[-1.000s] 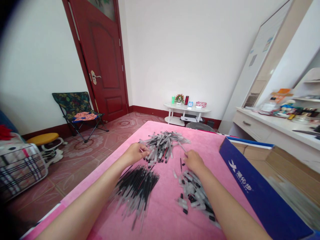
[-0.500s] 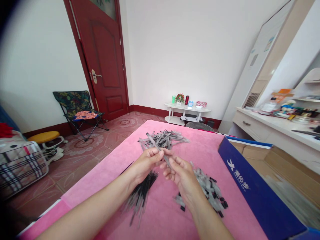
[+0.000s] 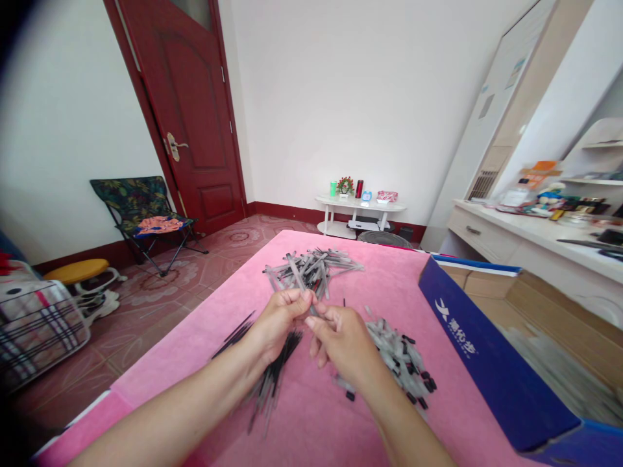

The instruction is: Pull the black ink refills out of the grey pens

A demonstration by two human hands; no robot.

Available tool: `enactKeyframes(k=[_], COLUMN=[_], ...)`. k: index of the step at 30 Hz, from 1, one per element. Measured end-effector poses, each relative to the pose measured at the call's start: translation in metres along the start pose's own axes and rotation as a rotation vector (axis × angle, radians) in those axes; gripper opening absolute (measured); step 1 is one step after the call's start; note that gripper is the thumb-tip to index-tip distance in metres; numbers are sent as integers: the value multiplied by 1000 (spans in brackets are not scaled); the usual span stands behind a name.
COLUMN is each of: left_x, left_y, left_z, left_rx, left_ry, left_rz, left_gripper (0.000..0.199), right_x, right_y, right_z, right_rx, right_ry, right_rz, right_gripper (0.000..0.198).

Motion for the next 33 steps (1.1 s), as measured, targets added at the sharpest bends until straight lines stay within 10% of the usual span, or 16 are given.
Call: enactKeyframes(k=[7, 23, 33], left_x=[-24, -14, -9], left_y=[45, 17, -10], left_z=[23, 8, -12], left_rx=[-267, 222, 522], left_ry=[-70, 142, 248], left_rz=[-78, 171, 251], left_gripper=[29, 44, 34], right_x=[1, -47, -13], right_y=[14, 124, 92], right_z=[-18, 6, -6], right_rx=[-360, -562, -326], right_ry=[80, -205, 26], right_rz=[-759, -886, 15], right_gripper=[27, 19, 39])
Point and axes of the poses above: each hand's wrist, its own z-axis towards the middle knuckle, its own y-axis out of the back of the hand, x = y × z, the point moved 5 cm from there along z, towards the middle knuckle, and after that the axes turned 13 degrees about -y, right-handed, at the moved point
